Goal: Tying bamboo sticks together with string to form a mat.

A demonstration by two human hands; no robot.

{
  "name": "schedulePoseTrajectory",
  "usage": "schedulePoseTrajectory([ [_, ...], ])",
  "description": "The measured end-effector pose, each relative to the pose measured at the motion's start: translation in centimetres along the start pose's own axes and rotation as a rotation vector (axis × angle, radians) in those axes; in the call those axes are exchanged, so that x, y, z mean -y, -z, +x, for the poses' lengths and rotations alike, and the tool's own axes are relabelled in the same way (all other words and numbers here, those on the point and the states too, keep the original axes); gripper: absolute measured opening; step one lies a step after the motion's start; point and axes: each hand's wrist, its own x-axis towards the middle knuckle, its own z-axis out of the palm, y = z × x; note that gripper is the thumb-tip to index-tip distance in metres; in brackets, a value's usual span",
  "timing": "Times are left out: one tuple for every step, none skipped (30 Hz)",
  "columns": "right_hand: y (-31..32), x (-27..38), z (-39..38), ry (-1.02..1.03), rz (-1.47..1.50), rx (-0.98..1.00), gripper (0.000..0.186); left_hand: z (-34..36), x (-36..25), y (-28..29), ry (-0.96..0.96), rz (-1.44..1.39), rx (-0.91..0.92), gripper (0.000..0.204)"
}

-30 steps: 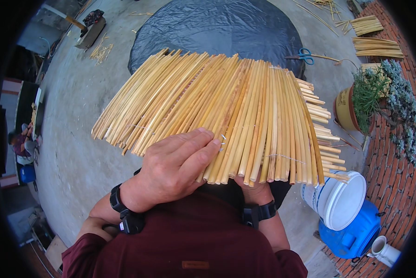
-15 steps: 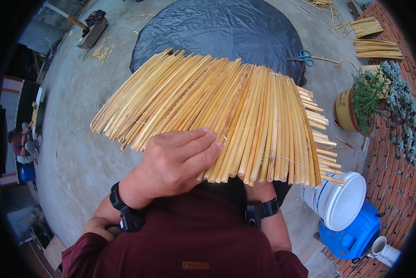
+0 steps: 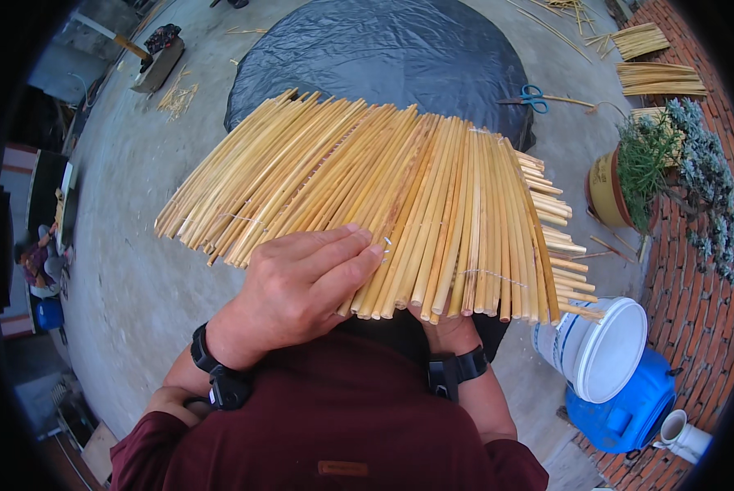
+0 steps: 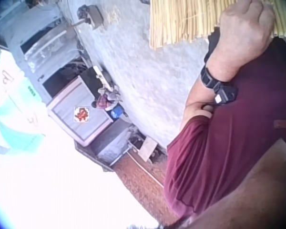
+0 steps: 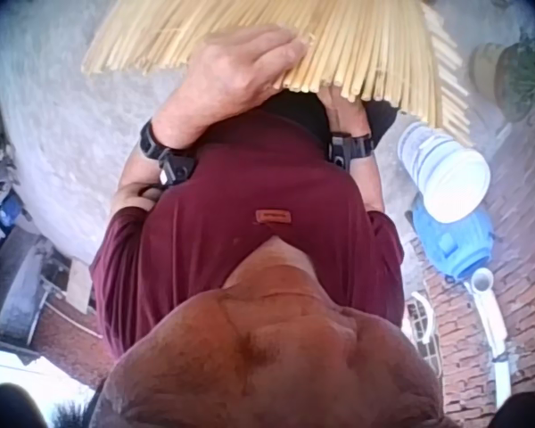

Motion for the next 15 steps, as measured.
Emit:
schedulePoseTrajectory([
  [-0.05,0.05,-0.01,-0.004,-0.001,0.000,0.053,-0.01,-0.01,0.00,-0.001,0.007,0.000,0.035],
  [-0.06,0.03,-0.02,-0.001,0.002,0.000,0.053,-0.01,-0.01,-0.03,-0.003,0.007,0.001,0.035],
  [-0.05,-0.01,-0.03,-0.004,0.001,-0.003,0.053,0.00,-0.02,-0.06,-0.003,0.008,0.004,0.035],
  [-0.03,-0.01,0.04,-0.002,0.000,-0.002,0.053,0.00,-0.03,-0.09,-0.004,0.010,0.007,0.034],
  [-0.08,0.01,0.00,-0.006,0.002,-0.003,0.053,-0.01,-0.05,-0.09,-0.005,0.010,0.007,0.034],
  [-0.17,0.00,-0.04,-0.006,0.002,-0.002,0.053,-0.03,-0.07,-0.10,-0.005,0.011,0.005,0.034],
  [-0.23,-0.04,-0.01,-0.007,0.002,-0.003,0.053,-0.05,-0.05,-0.12,-0.005,0.012,0.003,0.033],
  [-0.23,-0.08,0.06,-0.008,0.006,-0.003,0.053,-0.09,-0.04,-0.14,-0.005,0.013,0.002,0.033],
  [-0.20,-0.15,0.00,-0.008,0.004,-0.001,0.053,-0.15,-0.02,-0.17,-0.010,0.021,-0.003,0.032],
  [-0.27,-0.17,0.04,-0.010,0.004,0.000,0.053,-0.19,-0.02,-0.18,-0.015,0.029,-0.009,0.032],
  [-0.34,-0.17,0.01,-0.009,0.004,0.000,0.053,-0.16,-0.04,-0.14,-0.016,0.029,-0.010,0.032],
  [-0.39,-0.19,0.02,-0.009,0.006,-0.003,0.053,-0.11,-0.09,-0.09,-0.014,0.029,-0.010,0.031],
  [-0.37,-0.20,0.01,-0.011,0.006,-0.005,0.053,-0.09,-0.12,-0.05,-0.013,0.028,-0.010,0.031],
  [-0.44,-0.21,0.05,-0.010,0.007,-0.005,0.053,-0.14,-0.12,-0.05,-0.013,0.028,-0.010,0.031],
  [-0.44,-0.20,0.03,-0.012,0.005,-0.002,0.053,-0.19,-0.12,-0.08,-0.013,0.030,-0.013,0.031],
])
